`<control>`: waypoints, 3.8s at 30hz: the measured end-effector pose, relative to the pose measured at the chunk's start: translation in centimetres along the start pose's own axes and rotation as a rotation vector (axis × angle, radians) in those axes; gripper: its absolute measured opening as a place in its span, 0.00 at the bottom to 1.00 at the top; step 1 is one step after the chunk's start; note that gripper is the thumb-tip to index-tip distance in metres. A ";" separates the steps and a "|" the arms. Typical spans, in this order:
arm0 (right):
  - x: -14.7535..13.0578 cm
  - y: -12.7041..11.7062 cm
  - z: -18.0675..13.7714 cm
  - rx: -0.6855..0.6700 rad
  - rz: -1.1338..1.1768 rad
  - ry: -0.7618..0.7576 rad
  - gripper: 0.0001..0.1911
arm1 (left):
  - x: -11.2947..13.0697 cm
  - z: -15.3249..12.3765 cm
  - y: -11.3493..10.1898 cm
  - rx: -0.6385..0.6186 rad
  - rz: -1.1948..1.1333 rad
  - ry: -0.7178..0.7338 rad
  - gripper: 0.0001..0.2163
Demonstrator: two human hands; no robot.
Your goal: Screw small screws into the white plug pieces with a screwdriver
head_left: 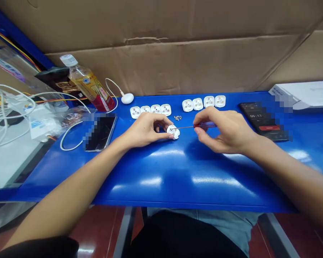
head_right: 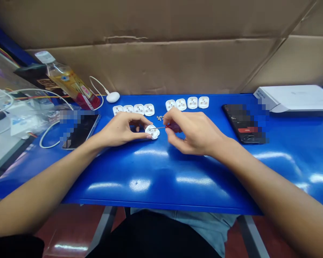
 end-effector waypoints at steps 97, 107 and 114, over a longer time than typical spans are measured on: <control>0.5 -1.7 0.5 0.160 0.166 0.131 0.10 | 4.5 -1.7 -1.6 0.431 0.414 0.524 0.03; 0.1 -0.9 0.1 0.071 0.004 0.083 0.06 | 3.4 -1.1 -0.9 0.289 0.390 0.429 0.07; 0.1 -0.9 0.0 0.098 -0.038 0.016 0.05 | 1.3 -0.3 -0.7 0.076 0.243 0.251 0.24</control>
Point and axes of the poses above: each hand's wrist, its own z-axis towards the middle knuckle, its own y-axis out of the palm, x = y × z, the point moved 9 cm from there along z, towards the middle knuckle, and after that the axes turned 5 degrees about x, right-handed, at the moved point
